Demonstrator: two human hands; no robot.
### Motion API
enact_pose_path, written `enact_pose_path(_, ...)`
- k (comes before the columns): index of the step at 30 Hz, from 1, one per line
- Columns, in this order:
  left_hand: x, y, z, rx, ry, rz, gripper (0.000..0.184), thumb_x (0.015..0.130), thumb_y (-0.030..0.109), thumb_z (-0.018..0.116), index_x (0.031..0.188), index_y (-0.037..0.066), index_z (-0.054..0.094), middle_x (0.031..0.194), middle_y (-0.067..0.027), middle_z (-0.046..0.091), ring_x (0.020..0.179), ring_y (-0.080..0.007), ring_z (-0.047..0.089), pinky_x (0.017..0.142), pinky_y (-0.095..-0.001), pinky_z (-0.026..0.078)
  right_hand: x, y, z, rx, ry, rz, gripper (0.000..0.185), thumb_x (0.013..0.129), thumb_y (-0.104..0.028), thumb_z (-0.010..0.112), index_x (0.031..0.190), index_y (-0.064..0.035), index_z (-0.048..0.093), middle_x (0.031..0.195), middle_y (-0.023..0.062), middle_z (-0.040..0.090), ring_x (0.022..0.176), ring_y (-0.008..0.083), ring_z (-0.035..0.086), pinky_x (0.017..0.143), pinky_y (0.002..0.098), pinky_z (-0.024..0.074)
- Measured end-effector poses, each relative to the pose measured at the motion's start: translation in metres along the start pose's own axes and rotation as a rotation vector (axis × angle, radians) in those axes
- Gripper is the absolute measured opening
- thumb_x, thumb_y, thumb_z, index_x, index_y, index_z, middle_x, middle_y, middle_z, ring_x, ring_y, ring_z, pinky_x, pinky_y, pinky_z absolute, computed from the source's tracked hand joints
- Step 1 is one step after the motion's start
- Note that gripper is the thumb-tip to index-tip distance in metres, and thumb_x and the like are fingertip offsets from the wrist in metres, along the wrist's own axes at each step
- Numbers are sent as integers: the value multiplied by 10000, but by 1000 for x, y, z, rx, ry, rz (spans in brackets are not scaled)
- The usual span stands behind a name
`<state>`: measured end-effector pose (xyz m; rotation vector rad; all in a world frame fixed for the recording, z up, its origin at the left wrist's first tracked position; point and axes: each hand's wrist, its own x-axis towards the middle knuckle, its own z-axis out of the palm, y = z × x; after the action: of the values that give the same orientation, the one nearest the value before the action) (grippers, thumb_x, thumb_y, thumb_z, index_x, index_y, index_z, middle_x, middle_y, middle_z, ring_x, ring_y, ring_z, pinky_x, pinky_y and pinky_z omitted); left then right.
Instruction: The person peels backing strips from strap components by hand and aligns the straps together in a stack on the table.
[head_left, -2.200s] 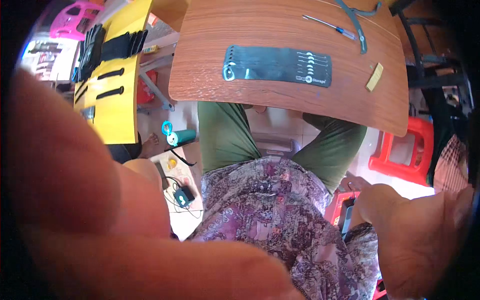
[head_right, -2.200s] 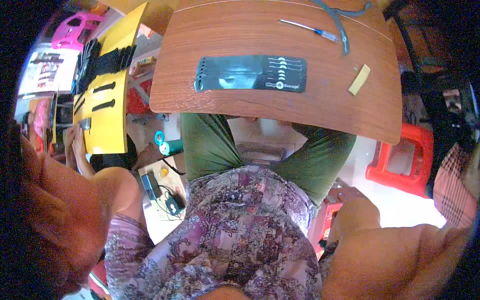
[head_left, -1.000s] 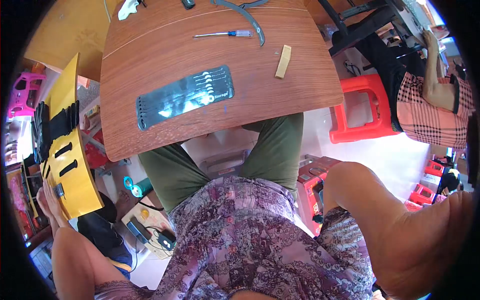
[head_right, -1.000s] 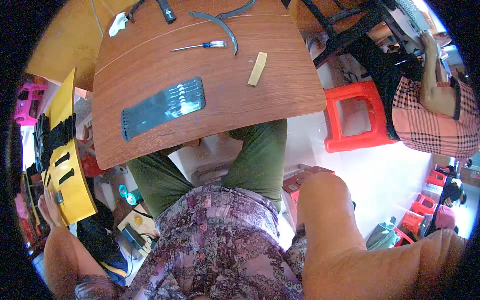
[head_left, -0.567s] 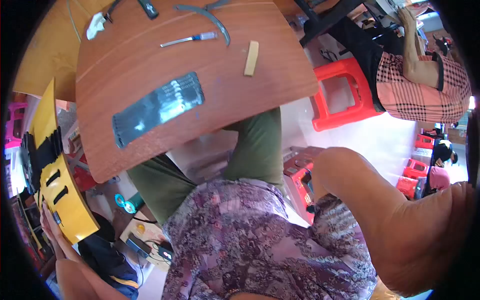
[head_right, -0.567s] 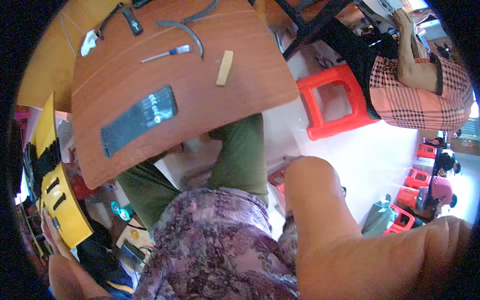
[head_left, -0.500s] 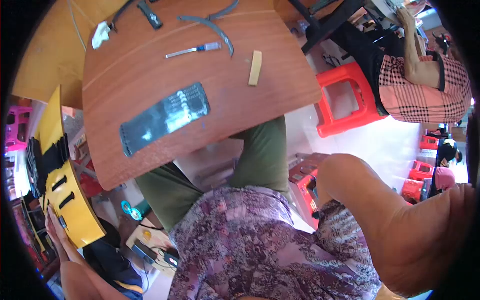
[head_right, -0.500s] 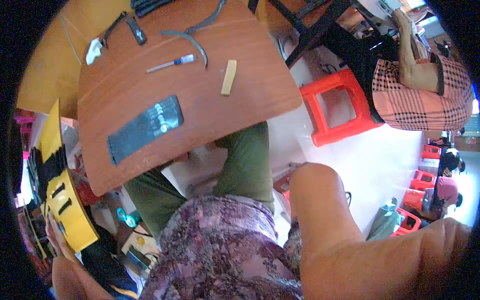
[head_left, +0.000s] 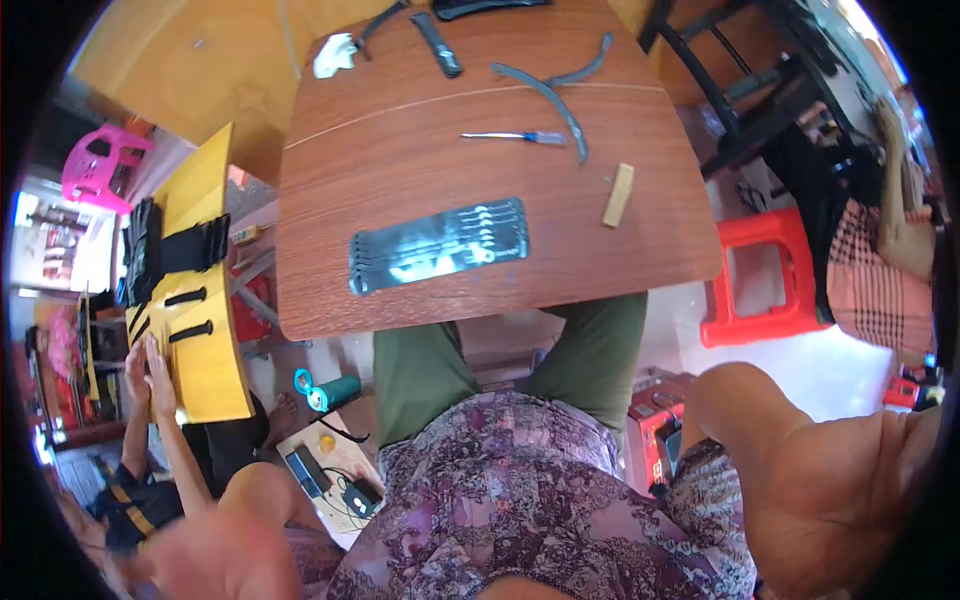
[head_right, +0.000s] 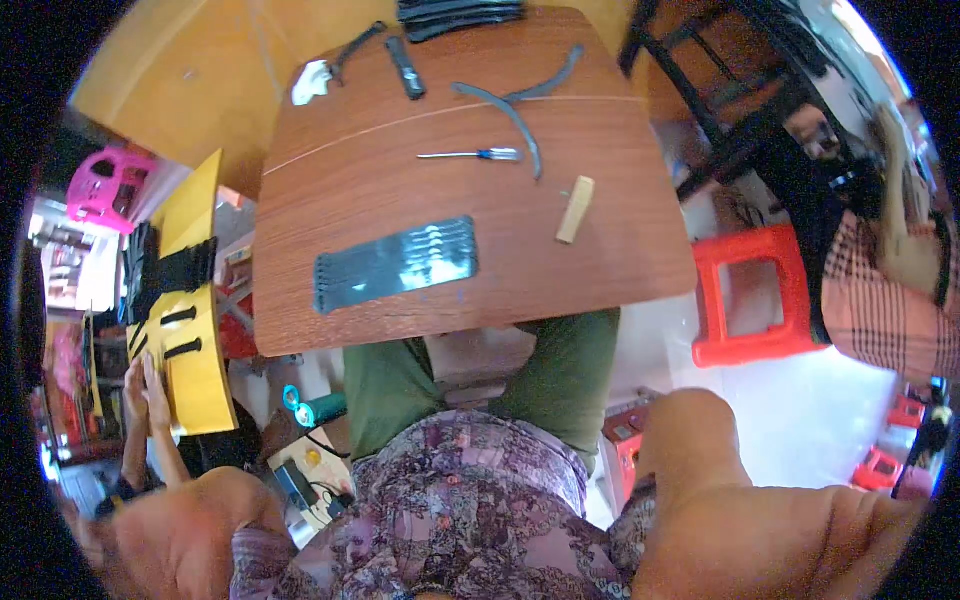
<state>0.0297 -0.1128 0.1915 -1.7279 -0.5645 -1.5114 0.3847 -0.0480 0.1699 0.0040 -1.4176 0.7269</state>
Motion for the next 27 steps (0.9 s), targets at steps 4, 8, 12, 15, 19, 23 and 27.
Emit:
enact_pose_path(4,-78,-1,-10,371,-360,-670,531,863,263,468,1261,-88,487,1256,-256,503,1174,-336,487,1011,-436,388,15,50,35,158,-37,1,436,1015,-390,302,1304,-162,536,1362,89,487,1275,129,431,1073,303,368)
enact_pose_path(8,-136,-17,-7,297,-690,-972,247,795,25,644,1031,-46,653,1055,-163,655,993,-304,588,895,-378,442,-10,105,60,-1142,-113,181,207,859,-181,611,927,12,639,889,116,656,745,234,571,692,334,454)
enact_pose_path(12,-185,-21,-6,279,-647,-1056,174,768,41,692,934,-4,670,963,-115,670,918,-268,594,824,-355,467,-50,157,56,-934,-439,264,235,775,82,619,1005,44,651,906,148,659,740,286,595,663,344,478)
enact_pose_path(15,-193,-26,3,286,-650,-1007,199,719,56,725,903,10,664,961,-104,655,942,-276,581,828,-365,455,-84,180,54,-906,-474,313,273,747,108,630,1013,48,647,877,157,647,709,288,587,623,341,474)
enact_pose_path(19,-193,-29,13,300,-720,-930,275,653,87,766,909,41,677,1027,-103,620,1050,-314,531,871,-407,432,-102,193,55,-943,-506,342,298,737,113,630,1029,52,641,848,153,634,695,291,580,595,346,465)
enact_pose_path(23,-200,-30,24,298,-787,-923,310,625,100,781,921,68,697,1082,-116,593,1117,-348,487,895,-440,424,-112,204,53,-954,-523,384,310,734,105,633,1039,51,637,826,146,625,685,287,575,589,342,461)
enact_pose_path(27,-203,-35,29,308,-822,-889,296,614,95,784,898,70,708,1078,-122,593,1123,-357,483,899,-440,426,-120,213,49,-946,-487,350,315,734,96,634,1045,50,635,815,138,620,678,280,571,581,338,460)
